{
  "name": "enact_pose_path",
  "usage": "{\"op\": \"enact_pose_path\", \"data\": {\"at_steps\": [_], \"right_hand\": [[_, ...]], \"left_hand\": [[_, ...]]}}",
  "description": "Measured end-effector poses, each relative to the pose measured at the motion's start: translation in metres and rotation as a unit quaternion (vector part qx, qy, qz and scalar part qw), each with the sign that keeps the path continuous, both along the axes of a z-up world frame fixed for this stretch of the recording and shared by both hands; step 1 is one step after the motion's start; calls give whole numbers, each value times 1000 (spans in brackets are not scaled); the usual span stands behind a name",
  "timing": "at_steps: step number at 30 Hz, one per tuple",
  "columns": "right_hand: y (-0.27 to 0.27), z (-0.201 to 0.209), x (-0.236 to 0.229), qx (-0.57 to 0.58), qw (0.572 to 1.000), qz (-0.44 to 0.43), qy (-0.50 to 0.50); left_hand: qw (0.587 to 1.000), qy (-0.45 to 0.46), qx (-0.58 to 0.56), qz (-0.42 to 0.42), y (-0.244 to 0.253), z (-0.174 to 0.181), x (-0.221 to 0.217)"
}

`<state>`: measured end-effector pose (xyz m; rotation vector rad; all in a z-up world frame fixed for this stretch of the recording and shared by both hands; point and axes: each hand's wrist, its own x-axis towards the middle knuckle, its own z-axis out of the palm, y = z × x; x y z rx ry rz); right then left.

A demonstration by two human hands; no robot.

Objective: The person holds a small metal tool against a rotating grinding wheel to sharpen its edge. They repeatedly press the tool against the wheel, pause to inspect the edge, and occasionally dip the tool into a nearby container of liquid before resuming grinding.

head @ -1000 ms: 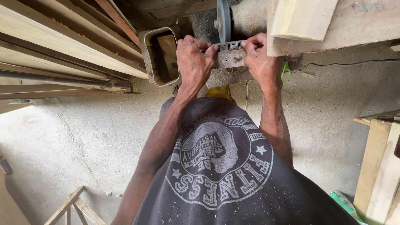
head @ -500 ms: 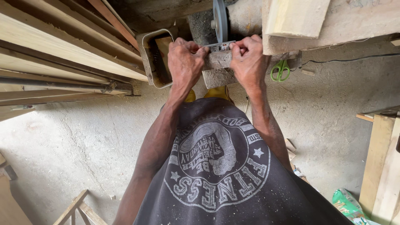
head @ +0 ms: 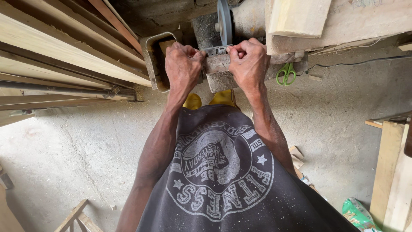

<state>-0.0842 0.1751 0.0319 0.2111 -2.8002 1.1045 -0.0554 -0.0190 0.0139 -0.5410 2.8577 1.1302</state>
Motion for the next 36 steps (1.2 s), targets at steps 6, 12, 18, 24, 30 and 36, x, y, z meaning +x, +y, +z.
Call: {"op": "enact_pose_path", "data": {"at_steps": [6,12,18,24,30,36], "right_hand": [[30,-15,-5,16,999,-29,-26],[58,-32,-6,72,994,-60,-53],[78,-47,-11,58,995,-71,34],[70,-36,-7,108,992,-67,4],[37,-20,-6,82,996,-24,0],[4,8,-1,46,999,12,4]], "left_hand": [[1000,0,-26,-14,29,-7,-10],[997,61,-37,-36,55,-4,-17],[994,99,-33,-35,72,5,-19],[993,107,-37,-36,69,5,-16],[998,29,-51,-28,44,-5,-12],[996,89,-23,-15,11,5,2]]}}
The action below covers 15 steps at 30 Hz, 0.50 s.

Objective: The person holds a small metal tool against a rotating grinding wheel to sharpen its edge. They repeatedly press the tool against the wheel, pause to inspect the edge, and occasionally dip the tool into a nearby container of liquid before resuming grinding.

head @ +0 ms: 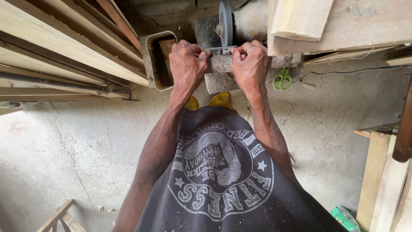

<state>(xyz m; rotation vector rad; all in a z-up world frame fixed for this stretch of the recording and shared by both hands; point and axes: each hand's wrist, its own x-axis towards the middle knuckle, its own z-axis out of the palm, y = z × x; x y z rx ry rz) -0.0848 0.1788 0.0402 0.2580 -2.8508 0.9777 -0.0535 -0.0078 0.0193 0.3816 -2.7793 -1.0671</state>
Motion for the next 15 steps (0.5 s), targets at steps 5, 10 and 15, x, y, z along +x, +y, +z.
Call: {"op": "enact_pose_path", "data": {"at_steps": [5,10,15], "right_hand": [[-30,42,17,-115,990,57,50],[-55,75,51,-190,956,187,120],[-81,76,68,-193,936,252,152]], "left_hand": [[974,45,217,43,-30,20,21],[867,186,458,63,-48,20,60],[795,248,546,90,-66,11,84]]}}
